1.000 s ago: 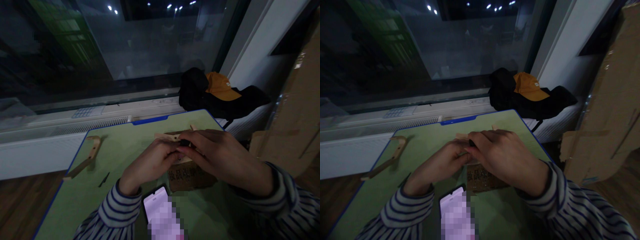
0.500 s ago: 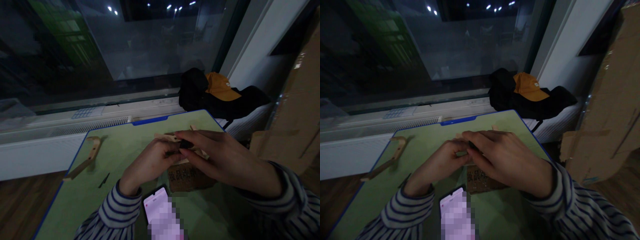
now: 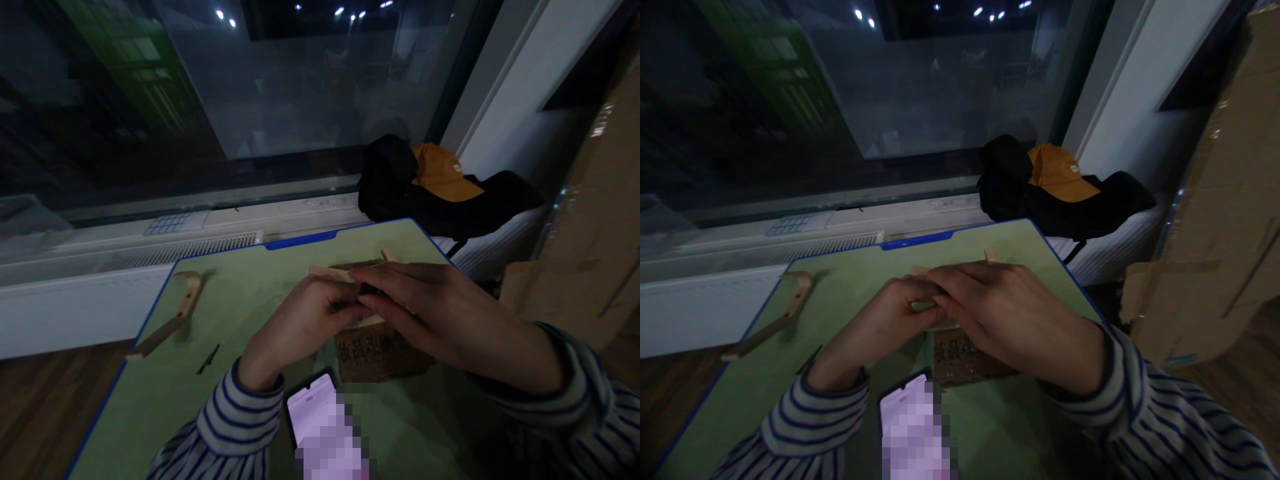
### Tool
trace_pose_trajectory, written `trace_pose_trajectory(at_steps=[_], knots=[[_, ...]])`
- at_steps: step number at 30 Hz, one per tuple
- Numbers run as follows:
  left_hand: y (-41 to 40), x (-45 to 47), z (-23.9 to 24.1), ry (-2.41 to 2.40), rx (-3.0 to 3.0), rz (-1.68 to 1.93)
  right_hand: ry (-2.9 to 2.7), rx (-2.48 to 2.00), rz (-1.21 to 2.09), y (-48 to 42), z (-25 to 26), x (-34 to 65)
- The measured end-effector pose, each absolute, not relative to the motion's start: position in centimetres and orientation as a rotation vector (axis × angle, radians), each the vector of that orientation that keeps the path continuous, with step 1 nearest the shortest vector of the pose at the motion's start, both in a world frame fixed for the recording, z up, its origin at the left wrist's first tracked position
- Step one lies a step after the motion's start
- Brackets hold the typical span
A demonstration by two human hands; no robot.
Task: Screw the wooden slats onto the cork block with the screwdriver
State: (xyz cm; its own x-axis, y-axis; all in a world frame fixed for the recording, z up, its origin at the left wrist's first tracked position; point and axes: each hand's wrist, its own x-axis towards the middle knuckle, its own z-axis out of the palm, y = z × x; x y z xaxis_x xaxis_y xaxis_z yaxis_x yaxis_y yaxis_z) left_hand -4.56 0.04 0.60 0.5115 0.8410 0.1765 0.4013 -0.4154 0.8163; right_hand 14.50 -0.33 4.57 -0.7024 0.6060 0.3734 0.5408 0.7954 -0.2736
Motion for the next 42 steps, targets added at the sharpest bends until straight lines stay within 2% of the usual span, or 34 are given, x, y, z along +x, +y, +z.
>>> trace_pose_trajectory(at_steps=[15,23,33,42], knots=[[0.21,-4.68,0.81,0.907,2.104,0.673,-2.501,-0.957,0.068,-0.39,4.43,14.27],[-0.01,-4.53,0.90,0.949,2.026,0.760,-2.498,-0.960,0.086,-0.43,4.43,14.06],[0.23,-4.55,0.65,0.903,2.008,0.742,-2.533,-0.854,0.296,-0.46,4.43,14.41],[0.15,-4.76,0.32,0.918,2.055,0.659,-2.508,-0.918,0.208,-0.35,4.26,14.41]])
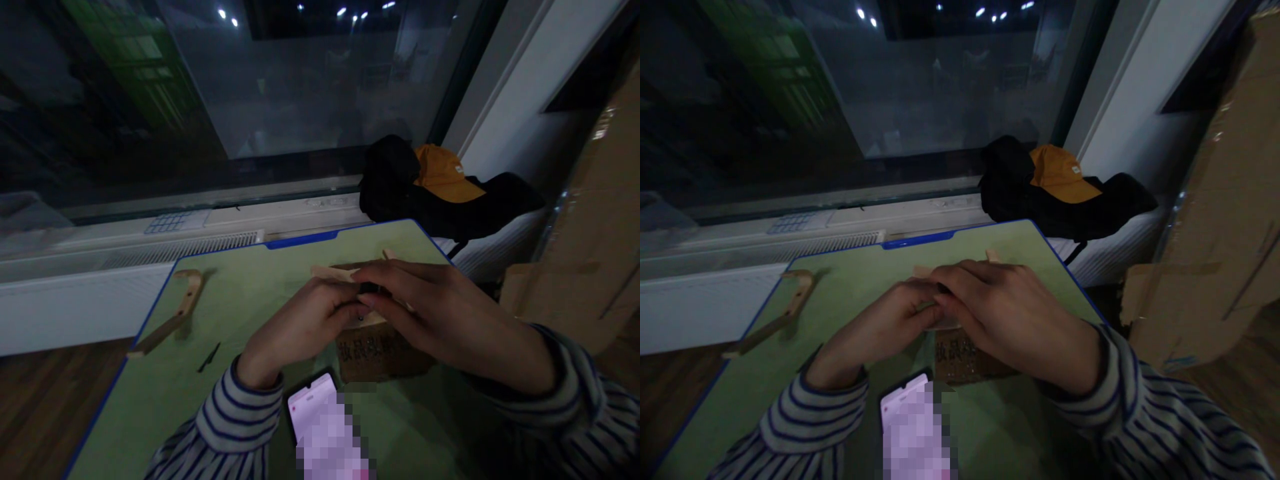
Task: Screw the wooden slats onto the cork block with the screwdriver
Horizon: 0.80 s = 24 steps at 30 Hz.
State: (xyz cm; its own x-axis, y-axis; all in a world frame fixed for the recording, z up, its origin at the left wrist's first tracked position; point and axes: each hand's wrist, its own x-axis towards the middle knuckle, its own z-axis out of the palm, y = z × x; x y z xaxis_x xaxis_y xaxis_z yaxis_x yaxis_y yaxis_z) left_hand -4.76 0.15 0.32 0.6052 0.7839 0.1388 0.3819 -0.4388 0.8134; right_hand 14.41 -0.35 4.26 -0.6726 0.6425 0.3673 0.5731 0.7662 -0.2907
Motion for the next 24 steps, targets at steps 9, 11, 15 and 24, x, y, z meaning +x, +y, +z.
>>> trace_pose_trajectory(at_steps=[9,11,15,24], knots=[[0.21,-4.56,0.70,0.862,2.092,0.678,-2.510,-0.923,0.102,-0.18,4.45,14.39],[0.21,-4.55,0.70,0.877,2.086,0.686,-2.515,-0.928,0.102,-0.18,4.46,14.37],[0.14,-4.50,0.60,0.908,2.034,0.717,-2.507,-0.953,0.114,-0.22,4.41,14.32],[0.12,-4.75,0.34,0.910,1.986,0.721,-2.539,-0.874,0.282,-0.36,4.50,14.45]])
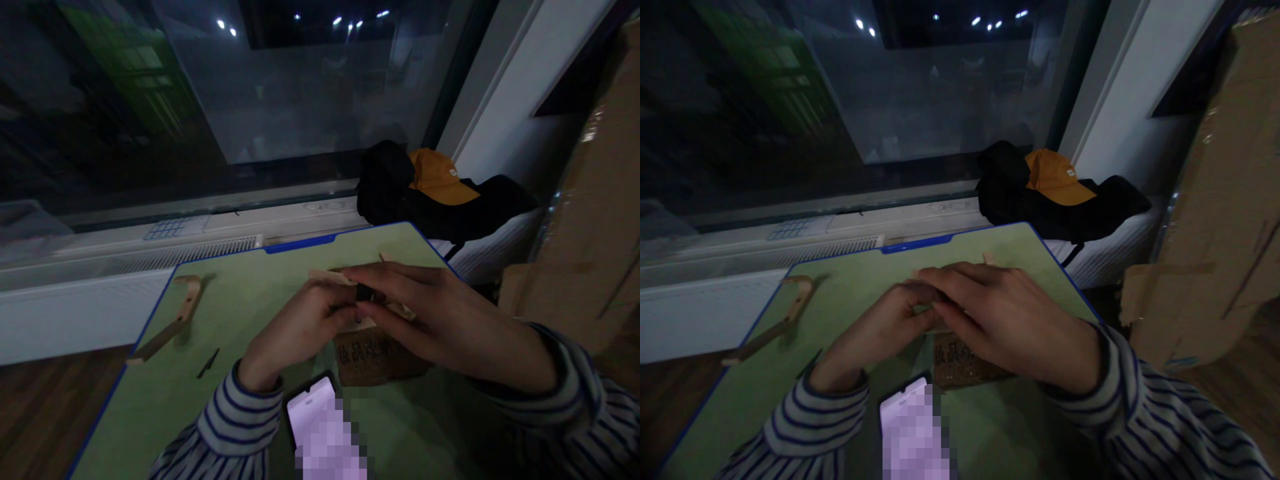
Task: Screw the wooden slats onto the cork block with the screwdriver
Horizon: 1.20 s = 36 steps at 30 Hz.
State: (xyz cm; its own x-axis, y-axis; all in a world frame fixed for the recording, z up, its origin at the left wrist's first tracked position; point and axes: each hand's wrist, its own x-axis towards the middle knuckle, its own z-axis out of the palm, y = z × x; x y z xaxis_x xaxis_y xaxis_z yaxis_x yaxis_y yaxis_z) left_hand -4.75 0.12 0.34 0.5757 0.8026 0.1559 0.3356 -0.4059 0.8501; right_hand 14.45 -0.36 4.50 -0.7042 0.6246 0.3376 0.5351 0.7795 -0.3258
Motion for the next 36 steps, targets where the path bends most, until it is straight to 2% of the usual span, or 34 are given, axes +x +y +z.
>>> trace_pose_trajectory(at_steps=[15,29,36], knots=[[0.23,-4.67,0.39,0.864,2.099,0.669,-2.498,-0.918,0.155,-0.32,4.43,14.44],[0.15,-4.29,0.37,0.949,2.010,0.796,-2.518,-0.920,0.225,-0.41,4.64,14.42],[0.17,-4.46,0.18,0.937,1.997,0.729,-2.532,-0.814,0.328,-0.35,4.56,14.51]])
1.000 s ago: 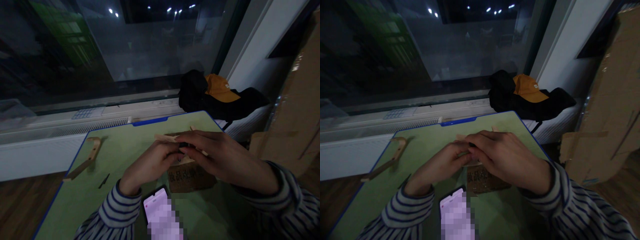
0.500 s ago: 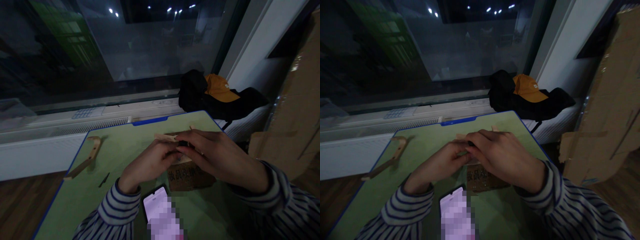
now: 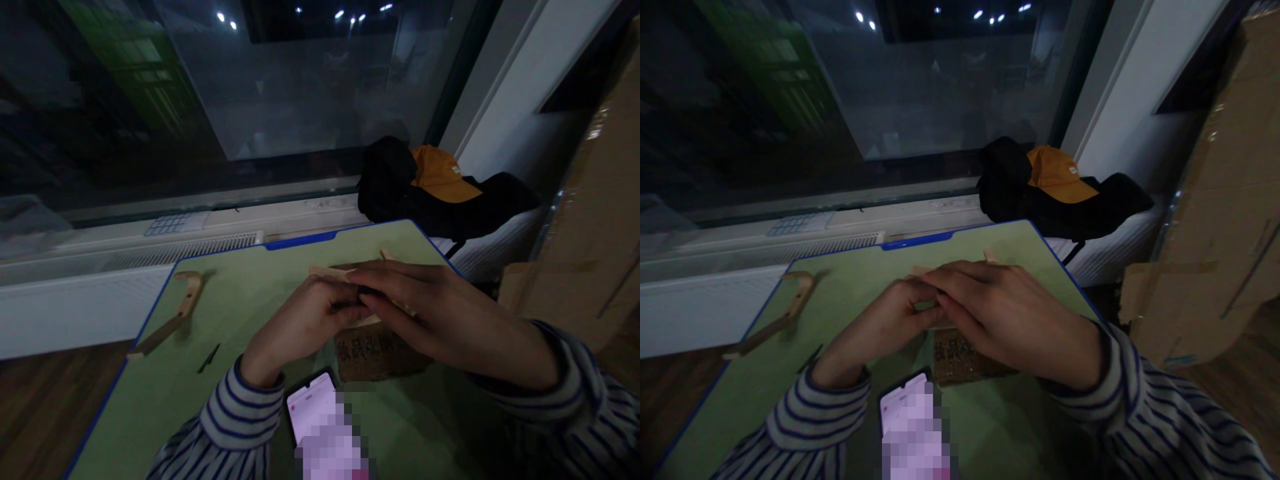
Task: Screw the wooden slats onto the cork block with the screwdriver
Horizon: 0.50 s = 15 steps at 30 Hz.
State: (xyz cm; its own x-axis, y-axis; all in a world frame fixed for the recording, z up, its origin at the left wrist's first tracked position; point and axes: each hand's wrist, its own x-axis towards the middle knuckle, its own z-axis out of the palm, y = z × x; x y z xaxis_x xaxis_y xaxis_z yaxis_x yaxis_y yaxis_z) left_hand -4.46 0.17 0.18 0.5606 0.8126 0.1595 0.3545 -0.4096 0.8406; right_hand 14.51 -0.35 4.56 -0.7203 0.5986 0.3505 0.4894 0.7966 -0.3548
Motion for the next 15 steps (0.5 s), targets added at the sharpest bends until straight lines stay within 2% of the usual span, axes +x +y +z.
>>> trace_pose_trajectory(at_steps=[15], knots=[[0.19,-4.52,0.41,0.920,2.037,0.654,-2.527,-0.942,0.212,-0.39,4.64,14.36]])
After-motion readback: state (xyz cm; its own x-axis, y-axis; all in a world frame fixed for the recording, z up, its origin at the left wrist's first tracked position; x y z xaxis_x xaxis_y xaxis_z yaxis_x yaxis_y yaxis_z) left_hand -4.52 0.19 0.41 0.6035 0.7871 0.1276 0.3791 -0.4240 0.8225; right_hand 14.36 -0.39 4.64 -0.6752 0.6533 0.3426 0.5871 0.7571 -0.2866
